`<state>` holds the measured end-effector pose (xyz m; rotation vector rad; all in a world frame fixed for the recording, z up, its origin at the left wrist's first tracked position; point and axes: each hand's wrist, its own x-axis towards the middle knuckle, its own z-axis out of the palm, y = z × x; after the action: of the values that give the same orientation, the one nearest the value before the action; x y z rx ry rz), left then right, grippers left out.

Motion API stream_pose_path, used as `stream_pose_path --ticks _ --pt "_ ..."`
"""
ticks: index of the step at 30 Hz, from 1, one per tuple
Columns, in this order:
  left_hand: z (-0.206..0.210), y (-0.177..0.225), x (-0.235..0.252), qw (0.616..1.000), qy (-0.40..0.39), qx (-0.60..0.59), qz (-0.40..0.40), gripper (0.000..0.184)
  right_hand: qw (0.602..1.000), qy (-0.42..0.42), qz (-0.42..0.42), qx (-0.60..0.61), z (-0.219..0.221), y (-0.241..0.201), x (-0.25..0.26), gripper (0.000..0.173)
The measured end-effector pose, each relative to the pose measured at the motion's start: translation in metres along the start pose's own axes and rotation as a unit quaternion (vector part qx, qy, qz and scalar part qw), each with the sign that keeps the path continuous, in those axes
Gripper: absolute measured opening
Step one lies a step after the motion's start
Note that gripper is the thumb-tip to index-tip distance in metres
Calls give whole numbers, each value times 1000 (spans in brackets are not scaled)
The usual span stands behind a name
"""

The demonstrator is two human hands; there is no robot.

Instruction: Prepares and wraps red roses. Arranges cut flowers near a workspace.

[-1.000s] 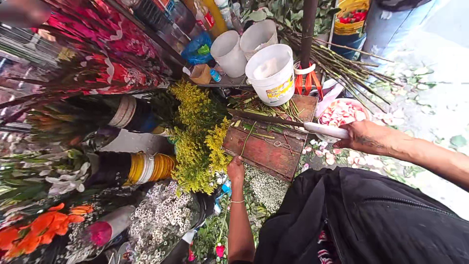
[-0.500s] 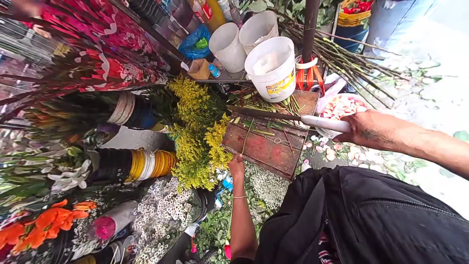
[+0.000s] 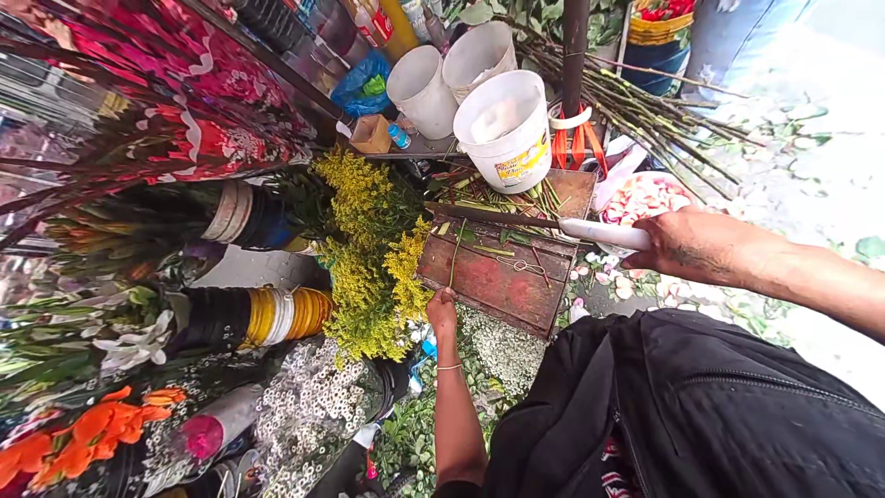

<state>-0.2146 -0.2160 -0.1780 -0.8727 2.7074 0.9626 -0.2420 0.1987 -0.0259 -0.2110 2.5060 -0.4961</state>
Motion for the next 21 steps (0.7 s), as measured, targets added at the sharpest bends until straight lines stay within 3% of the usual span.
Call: stream_pose_path --ticks 9,17,21 --pt "5 7 16 1000 13 -15 -5 30 1000 -7 16 14 29 21 10 37" --pt "6 8 20 1000 11 -21 -14 30 998 43 -1 40 60 47 16 37" --pt "4 10 12 1000 6 -12 -18 30 996 28 15 80 110 68 32 37"
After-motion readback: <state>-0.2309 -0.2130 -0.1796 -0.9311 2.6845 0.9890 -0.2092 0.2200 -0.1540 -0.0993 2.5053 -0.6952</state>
